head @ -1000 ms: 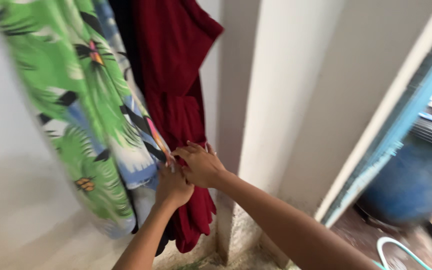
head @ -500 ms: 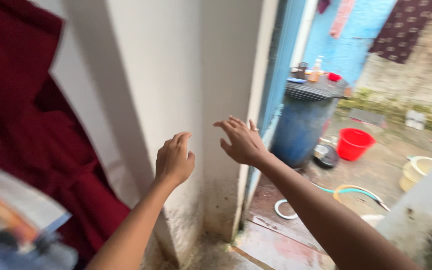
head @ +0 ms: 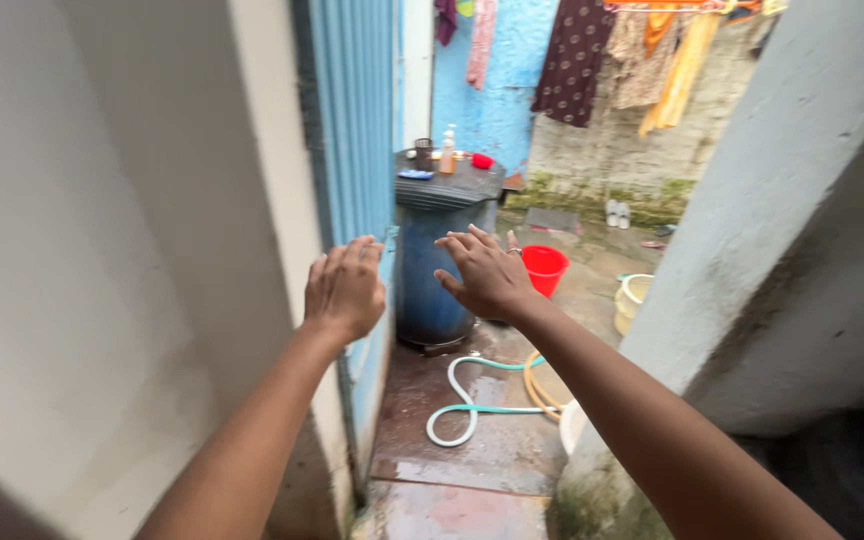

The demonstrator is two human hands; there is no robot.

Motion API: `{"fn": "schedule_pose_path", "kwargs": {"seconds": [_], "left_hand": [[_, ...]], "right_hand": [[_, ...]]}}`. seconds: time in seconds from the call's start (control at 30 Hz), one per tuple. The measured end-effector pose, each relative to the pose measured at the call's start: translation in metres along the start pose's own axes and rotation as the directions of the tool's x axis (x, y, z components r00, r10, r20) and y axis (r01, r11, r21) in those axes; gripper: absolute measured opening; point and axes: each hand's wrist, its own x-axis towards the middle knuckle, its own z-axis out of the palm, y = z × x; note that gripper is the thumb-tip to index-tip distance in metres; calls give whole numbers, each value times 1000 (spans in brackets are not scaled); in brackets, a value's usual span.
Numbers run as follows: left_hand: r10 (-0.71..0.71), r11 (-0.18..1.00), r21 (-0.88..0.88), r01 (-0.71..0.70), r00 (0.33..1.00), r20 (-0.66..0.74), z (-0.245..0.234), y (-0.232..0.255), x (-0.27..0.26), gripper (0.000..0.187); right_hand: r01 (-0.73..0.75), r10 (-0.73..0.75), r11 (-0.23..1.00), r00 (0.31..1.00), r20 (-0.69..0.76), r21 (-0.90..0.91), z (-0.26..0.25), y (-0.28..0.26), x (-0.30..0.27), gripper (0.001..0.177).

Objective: The person takes a robe and a towel from a drying rack and hangs them onto a series of wall-mounted hooks.

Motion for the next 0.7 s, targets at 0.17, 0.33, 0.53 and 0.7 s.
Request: {"fn": "schedule_pose_path", "kwargs": {"seconds": [0.17, 0.33, 0.53, 0.7], "left_hand": [[17, 999, -30, -17, 1000, 0, 40, 26, 63, 47], [98, 995, 2, -98, 995, 1, 75, 52, 108, 49], [165, 986, -3, -165, 982, 92, 120, 45, 164, 53], [205, 977, 20, -211, 963, 174, 172, 27, 216, 70]], "right_hand": [[-73, 73, 995, 997, -2, -67, 6, 58, 14, 55], [-200, 197, 972, 980, -39, -121, 11, 101, 34, 57], [-266, 252, 953, 962, -107, -147, 22, 138, 78, 56], [-363, 352, 923, 930, -104, -130, 33, 160, 106, 58]]}}
